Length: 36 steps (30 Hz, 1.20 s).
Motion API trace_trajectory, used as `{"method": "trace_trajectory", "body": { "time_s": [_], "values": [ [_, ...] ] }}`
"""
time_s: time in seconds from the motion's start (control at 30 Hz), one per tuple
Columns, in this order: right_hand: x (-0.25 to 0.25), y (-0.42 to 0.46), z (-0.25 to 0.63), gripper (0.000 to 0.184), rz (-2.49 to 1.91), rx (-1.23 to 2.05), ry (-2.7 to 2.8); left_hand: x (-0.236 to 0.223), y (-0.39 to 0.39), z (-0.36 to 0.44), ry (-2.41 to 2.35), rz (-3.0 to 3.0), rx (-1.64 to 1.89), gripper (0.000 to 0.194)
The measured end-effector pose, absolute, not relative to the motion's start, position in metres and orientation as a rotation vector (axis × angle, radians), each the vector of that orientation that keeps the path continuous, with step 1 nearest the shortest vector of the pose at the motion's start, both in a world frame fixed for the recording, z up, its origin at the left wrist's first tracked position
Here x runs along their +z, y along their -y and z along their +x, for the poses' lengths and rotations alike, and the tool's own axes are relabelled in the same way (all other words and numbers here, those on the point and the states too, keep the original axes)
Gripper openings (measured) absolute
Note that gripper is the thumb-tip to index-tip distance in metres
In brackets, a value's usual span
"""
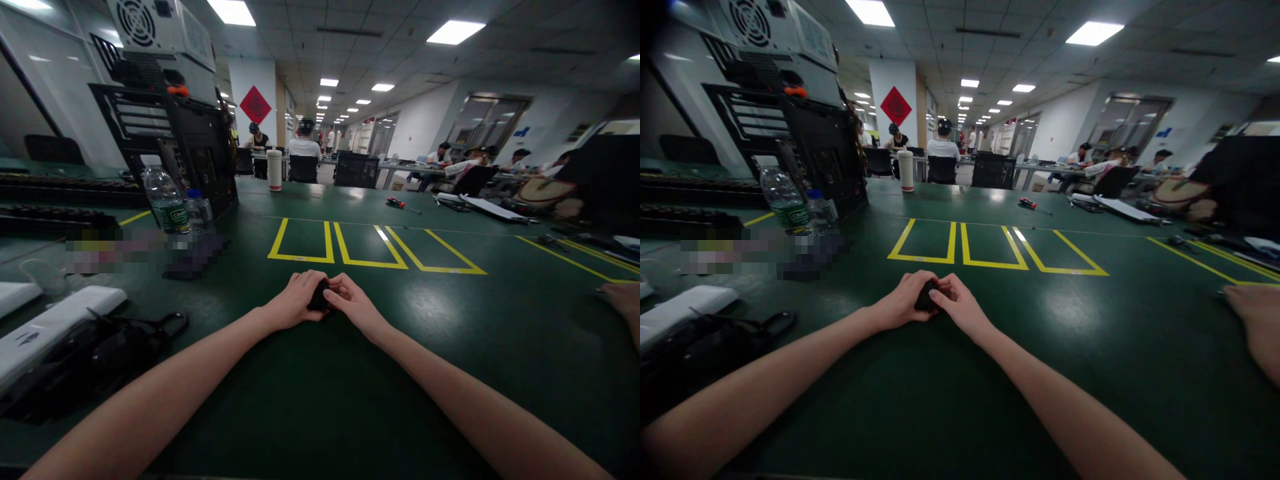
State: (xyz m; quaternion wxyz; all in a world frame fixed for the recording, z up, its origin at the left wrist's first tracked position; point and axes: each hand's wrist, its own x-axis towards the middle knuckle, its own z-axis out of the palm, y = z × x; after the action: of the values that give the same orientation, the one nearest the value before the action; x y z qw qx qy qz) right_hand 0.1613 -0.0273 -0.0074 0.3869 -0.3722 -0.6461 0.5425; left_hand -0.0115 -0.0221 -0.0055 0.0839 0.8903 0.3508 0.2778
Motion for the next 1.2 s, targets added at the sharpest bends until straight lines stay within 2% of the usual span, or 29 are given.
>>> {"method": "trace_trajectory", "body": {
  "time_s": [0.13, 0.47, 0.57, 0.8, 0.93, 1.03, 1.2],
  "values": [
    [-0.0082, 0.0252, 0.1621, 0.028, -0.971, 1.431, 1.611, -0.0047, 0.0227, -0.0121, -1.035, 2.675, 0.822, 0.054],
    [-0.0031, 0.025, 0.1658, 0.024, -0.834, 1.548, 1.634, -0.0043, 0.0225, -0.0118, -1.036, 2.675, 0.825, 0.053],
    [-0.0028, 0.0273, 0.1639, 0.019, -0.887, 1.496, 1.612, -0.0042, 0.023, -0.0118, -1.03, 2.681, 0.832, 0.054],
    [-0.0112, 0.0214, 0.1596, 0.028, -0.989, 1.489, 1.539, -0.0058, 0.0219, -0.0118, -1.048, 2.695, 0.822, 0.054],
    [-0.0085, 0.0221, 0.1625, 0.023, -0.894, 1.512, 1.613, -0.0072, 0.0199, -0.0118, -1.047, 2.7, 0.823, 0.055],
    [-0.0039, 0.0261, 0.1648, 0.026, -0.846, 1.517, 1.631, -0.0067, 0.02, -0.0119, -1.039, 2.686, 0.826, 0.055],
    [-0.0049, 0.0278, 0.162, 0.02, -0.913, 1.447, 1.617, -0.0049, 0.022, -0.0115, -1.02, 2.669, 0.843, 0.056]
  ]
}}
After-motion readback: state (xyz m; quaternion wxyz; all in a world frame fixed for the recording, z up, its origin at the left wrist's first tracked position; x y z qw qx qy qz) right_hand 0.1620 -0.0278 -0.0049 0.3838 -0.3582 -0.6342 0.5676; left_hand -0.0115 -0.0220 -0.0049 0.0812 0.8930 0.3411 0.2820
